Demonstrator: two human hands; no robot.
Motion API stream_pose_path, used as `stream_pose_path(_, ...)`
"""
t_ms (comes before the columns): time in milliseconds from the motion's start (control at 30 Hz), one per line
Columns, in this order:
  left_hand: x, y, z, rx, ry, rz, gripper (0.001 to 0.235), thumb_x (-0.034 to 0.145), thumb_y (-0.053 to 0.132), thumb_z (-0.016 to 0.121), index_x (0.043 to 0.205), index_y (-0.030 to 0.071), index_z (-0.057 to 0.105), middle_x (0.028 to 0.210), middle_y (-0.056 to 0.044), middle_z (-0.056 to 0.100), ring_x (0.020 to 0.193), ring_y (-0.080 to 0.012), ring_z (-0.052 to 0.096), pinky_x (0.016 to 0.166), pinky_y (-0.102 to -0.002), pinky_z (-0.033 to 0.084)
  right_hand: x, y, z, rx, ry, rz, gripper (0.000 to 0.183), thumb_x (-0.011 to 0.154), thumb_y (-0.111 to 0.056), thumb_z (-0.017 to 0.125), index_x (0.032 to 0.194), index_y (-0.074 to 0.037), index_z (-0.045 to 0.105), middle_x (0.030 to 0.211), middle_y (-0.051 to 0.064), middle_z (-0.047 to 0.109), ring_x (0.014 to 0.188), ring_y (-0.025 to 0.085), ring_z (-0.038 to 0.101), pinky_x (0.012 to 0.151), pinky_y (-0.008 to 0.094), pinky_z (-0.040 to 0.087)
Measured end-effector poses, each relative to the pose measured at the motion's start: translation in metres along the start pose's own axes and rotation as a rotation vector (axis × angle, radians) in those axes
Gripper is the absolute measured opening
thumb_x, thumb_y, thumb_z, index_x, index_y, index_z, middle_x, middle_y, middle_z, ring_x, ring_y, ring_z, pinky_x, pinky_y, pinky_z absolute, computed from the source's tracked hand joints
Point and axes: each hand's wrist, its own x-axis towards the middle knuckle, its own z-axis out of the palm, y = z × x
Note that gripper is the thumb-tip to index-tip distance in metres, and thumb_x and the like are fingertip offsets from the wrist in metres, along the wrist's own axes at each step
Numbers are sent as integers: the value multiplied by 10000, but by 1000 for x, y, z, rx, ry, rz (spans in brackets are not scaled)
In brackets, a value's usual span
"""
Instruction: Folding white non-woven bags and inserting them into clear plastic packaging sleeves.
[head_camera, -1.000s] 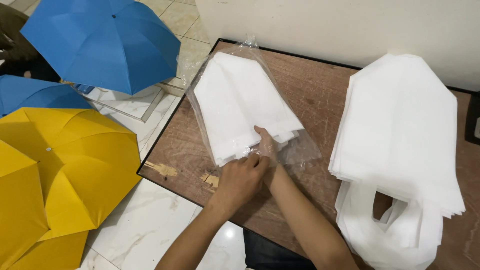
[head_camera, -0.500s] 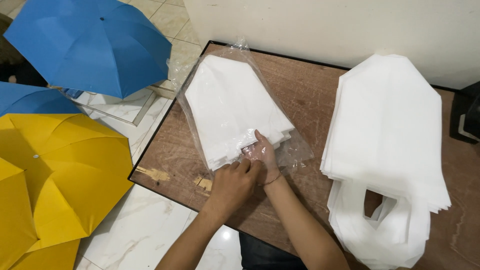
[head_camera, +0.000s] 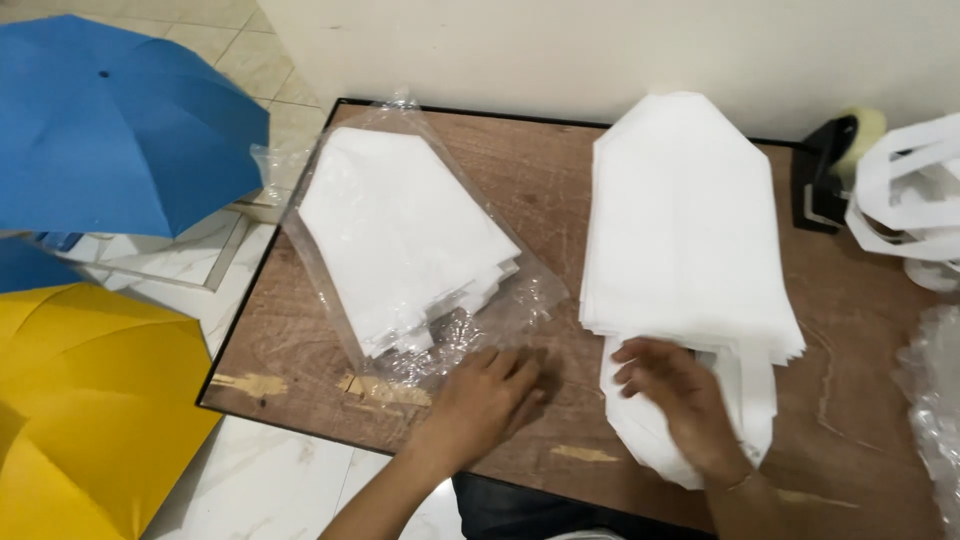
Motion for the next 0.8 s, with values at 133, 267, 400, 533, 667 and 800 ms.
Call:
stream_pose_path(133, 48, 17, 8, -324, 10, 156, 408, 832, 219, 497, 1184, 25, 429, 1045, -201, 492, 930, -346, 493, 692, -428, 463, 22, -52, -50, -714, 190, 204, 364, 781, -217, 501, 1124, -95, 496, 961, 20, 609, 810, 143, 568, 677, 269, 450)
stream_pose_path(267, 95, 17, 27, -161, 65, -32, 413, 816, 250, 487, 1116, -34, 490, 881, -262, 530, 823, -412, 544, 639, -433, 472, 39, -39, -97, -975, 390, 263, 497, 812, -434, 562, 1165, -86, 524, 1039, 153, 533, 921, 266, 512, 730, 378, 431)
stream_pose_path(400, 121, 1, 66, -41, 30, -247, 499, 853, 369, 430, 1162, -23, 444, 886, -263, 533, 832, -412, 563, 607, -459, 491, 38, -39, -101, -1011, 378, 439, 574, 743, -503, 574, 1117, -68, 566, 1004, 200, 561, 909, 314, 556, 755, 413, 457)
stream_pose_path(533, 123, 13, 48, -131, -61, -288, 485, 850, 360, 430, 1168, -7, 445, 935, -268, 532, 846, -377, 573, 619, -418, 496, 32, -37, -104, -936, 406, 452, 636, 716, -456, 599, 1154, -4, 503, 1016, 227, 555, 938, 333, 547, 770, 429, 450)
stream_pose_path(667, 124, 13, 42, -293, -54, -359, 526, 821, 379, 478, 1167, -15, 434, 936, -258, 538, 865, -361, 576, 643, -411, 497, 34, -19, -117, -811, 454, 411, 606, 717, -367, 636, 1159, 10, 462, 1007, 233, 528, 934, 332, 540, 717, 407, 491)
stream_pose_path(800, 126, 14, 38, -479, -26, -375, 541, 792, 366, 534, 1153, -25, 440, 895, -249, 546, 827, -362, 582, 615, -414, 493, 36, -6, -126, -682, 559, 222, 481, 781, -219, 618, 1162, 13, 438, 985, 236, 539, 905, 334, 545, 691, 405, 496)
